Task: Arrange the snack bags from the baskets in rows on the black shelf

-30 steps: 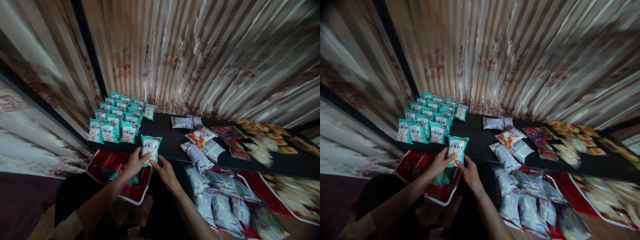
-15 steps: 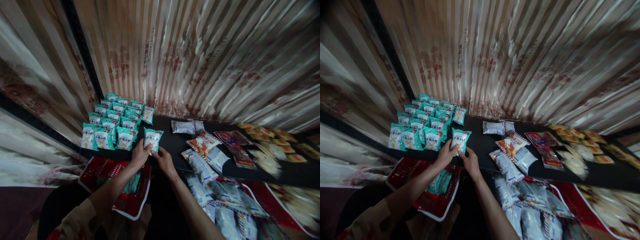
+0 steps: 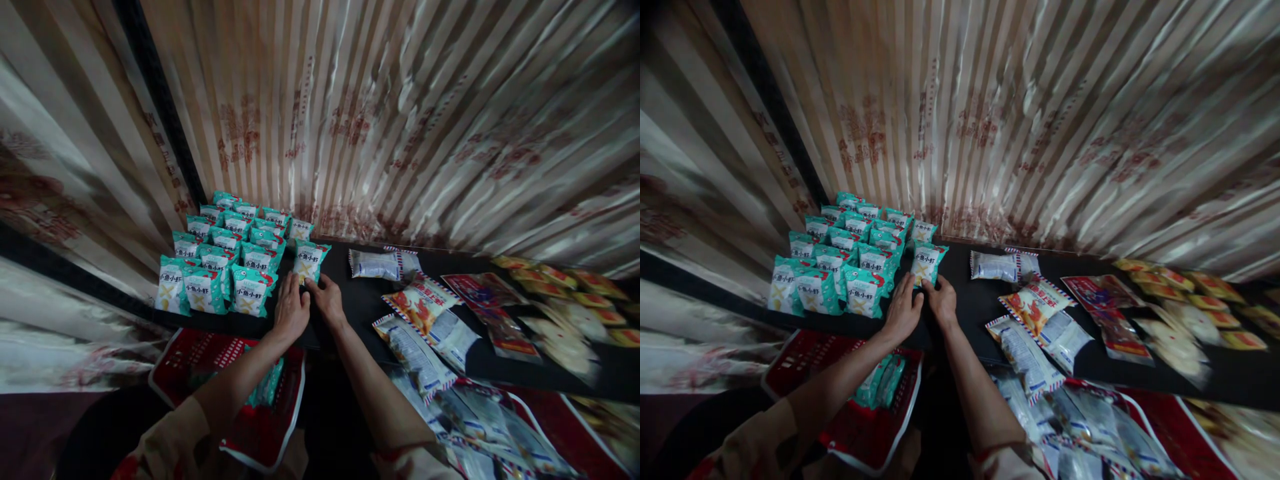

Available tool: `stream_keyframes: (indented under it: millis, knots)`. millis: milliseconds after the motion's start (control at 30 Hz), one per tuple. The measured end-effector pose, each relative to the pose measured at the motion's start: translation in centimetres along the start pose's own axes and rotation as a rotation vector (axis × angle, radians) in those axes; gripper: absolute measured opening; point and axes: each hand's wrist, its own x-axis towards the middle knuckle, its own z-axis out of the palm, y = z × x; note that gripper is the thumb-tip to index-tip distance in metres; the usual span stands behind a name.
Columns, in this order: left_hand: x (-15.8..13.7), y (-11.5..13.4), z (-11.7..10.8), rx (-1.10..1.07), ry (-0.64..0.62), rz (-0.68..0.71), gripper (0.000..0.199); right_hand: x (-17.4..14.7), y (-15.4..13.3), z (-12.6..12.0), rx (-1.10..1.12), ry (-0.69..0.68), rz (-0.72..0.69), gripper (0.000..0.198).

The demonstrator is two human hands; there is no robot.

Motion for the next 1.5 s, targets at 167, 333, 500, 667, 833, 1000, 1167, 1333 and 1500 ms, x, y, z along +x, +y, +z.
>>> stream_keyframes:
  millis: [167,333,500,667,833,1000,1167,1333,1500]
  knots:
    - [1.3,0.1,-0.3,0.019,0.014,-0.017,0.049,1.7,0.0,1.1,-0.028,0.012,0.003,0.038]
    - [2.0,0.3,-0.7,0.021,0.005,-0.042,0.048,2.6,-0.7,1.5,-0.113,0.012,0.002,0.036]
    - [2.0,0.2,-0.4,0.028,-0.002,-0.062,0.048,2.8,-1.4,1.7,-0.205,0.015,0.034,0.038]
    - [2.1,0.0,-0.3,0.037,0.017,-0.054,0.048,2.9,-1.9,1.9,-0.216,-0.002,0.034,0.040]
    - [2.1,0.0,-0.7,0.051,0.006,-0.061,0.048,3.1,-2.1,2.3,-0.178,0.020,0.009,0.053]
    - [2.2,-0.3,-0.7,0.037,0.009,-0.054,0.048,3.4,-2.0,2.5,-0.173,0.011,0.003,0.052]
    - [2.3,-0.5,-0.5,0.016,0.006,-0.049,0.047,3.7,-2.0,2.4,-0.199,0.008,-0.007,0.051]
    - [2.5,-0.5,-0.5,0.024,-0.004,-0.047,0.046,4.1,-1.8,2.6,-0.190,0.016,-0.033,0.050]
    - [2.7,-0.5,-0.5,0.028,-0.024,-0.049,0.044,4.6,-1.7,2.7,-0.197,0.022,-0.015,0.051]
